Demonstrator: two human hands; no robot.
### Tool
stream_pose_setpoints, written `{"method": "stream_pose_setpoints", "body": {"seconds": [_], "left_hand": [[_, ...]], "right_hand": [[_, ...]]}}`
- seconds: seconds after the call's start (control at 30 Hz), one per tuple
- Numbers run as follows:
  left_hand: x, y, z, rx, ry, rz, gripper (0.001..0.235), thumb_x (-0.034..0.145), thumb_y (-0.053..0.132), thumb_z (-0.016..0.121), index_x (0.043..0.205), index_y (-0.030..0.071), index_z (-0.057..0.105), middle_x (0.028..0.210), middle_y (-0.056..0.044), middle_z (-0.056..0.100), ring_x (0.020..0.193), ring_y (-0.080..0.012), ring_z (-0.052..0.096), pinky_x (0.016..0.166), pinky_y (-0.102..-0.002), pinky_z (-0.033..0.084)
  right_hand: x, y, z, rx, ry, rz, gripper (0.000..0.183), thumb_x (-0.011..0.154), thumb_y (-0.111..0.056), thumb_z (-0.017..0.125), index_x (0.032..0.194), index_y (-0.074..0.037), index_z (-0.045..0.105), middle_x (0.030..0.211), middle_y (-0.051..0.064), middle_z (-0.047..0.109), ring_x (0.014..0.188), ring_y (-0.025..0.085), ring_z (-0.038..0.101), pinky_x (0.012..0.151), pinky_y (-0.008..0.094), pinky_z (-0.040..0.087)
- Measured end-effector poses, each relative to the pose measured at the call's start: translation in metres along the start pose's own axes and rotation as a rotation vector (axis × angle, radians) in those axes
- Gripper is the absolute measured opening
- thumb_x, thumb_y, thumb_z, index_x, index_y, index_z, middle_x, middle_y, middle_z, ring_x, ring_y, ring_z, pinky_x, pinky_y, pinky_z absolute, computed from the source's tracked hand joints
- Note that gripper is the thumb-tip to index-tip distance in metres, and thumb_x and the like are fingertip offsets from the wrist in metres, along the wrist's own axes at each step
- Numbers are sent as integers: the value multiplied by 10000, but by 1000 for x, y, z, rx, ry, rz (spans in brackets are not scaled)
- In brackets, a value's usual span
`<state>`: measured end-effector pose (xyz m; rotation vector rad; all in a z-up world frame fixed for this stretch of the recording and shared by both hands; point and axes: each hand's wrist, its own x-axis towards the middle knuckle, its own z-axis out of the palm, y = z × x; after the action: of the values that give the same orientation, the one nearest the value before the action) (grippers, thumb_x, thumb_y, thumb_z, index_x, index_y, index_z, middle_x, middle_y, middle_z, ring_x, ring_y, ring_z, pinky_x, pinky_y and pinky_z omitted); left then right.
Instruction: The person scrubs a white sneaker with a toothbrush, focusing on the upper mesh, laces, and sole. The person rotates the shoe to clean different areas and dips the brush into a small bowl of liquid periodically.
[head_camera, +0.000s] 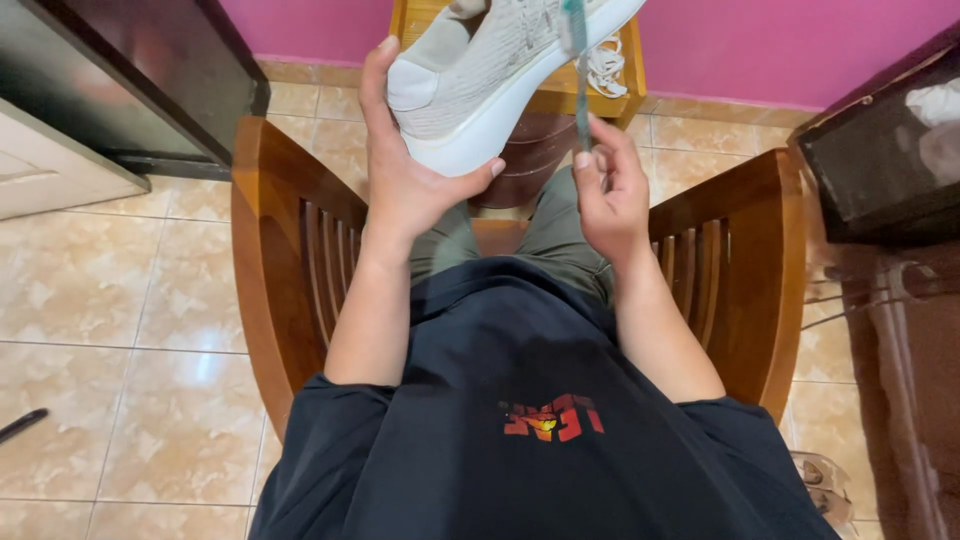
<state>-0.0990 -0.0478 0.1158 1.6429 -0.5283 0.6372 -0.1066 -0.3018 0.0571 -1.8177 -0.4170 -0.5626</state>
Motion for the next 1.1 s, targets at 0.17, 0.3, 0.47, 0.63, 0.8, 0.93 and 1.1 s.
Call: {"method": "stream_pose_setpoints", "body": {"seconds": [0.17, 0.3, 0.47, 0.63, 0.8, 0.93, 1.1], "left_hand": [[0, 5, -7, 68, -1, 12, 1157, 787, 263, 1050, 1589, 205, 217, 1670, -43, 259, 1591, -272, 334, 1368, -429, 324], [-1, 12, -4, 38, -6, -4, 1159, 785, 233, 1040, 1587, 231, 203, 1670, -47, 241, 1552, -281, 379, 1312, -423, 399], [1, 15, -7, 30, 6, 6, 1165, 796, 241, 1032, 1607, 205, 196, 1692, -40, 218, 1614, -270, 294, 1386, -432, 312], [-2, 14, -5, 11, 7, -1, 1184, 806, 223, 1033, 1624, 198, 178, 1715, -37, 197, 1626, -268, 291, 1393, -431, 299], [-2, 15, -4, 46, -37, 5, 1203, 810, 235, 1047, 1631, 226, 168, 1724, -31, 189, 1633, -276, 292, 1391, -453, 329], [-4, 20, 3, 66, -68, -37, 1195, 782, 207, 1041, 1613, 210, 183, 1714, -34, 216, 1625, -281, 303, 1367, -440, 326], [-3, 22, 4, 120, -88, -18, 1138, 801, 282, 1024, 1591, 222, 207, 1687, -55, 256, 1598, -306, 330, 1333, -468, 355]], "right_hand": [[6, 7, -12, -92, 49, -66, 342, 1131, -188, 521, 1455, -75, 523, 1125, 61, 534, 985, 175, 492, 851, 316, 429], [-4, 0, 0, -50, -139, -38, 387, 1080, -134, 571, 1463, -76, 545, 1415, 94, 620, 1058, 127, 621, 935, 279, 516], [7, -7, -9, -124, -9, -137, 330, 1102, -165, 553, 1409, -48, 580, 1397, 169, 629, 1332, 293, 601, 1143, 420, 502], [1, -17, -7, -99, -219, -34, 349, 1053, -159, 592, 1384, -53, 614, 1392, 153, 648, 1314, 263, 621, 1142, 394, 496], [12, -11, -26, -154, 18, -138, 307, 1124, -176, 559, 1406, -62, 599, 1351, 154, 647, 1230, 247, 629, 1047, 363, 516], [5, -15, -15, -103, -195, -151, 322, 1061, -112, 606, 1377, -47, 619, 1372, 155, 660, 1285, 272, 652, 1139, 412, 530], [9, -13, -13, -57, 16, -172, 320, 1115, -163, 555, 1412, -50, 580, 1411, 159, 627, 1339, 271, 605, 1167, 406, 493]]}}
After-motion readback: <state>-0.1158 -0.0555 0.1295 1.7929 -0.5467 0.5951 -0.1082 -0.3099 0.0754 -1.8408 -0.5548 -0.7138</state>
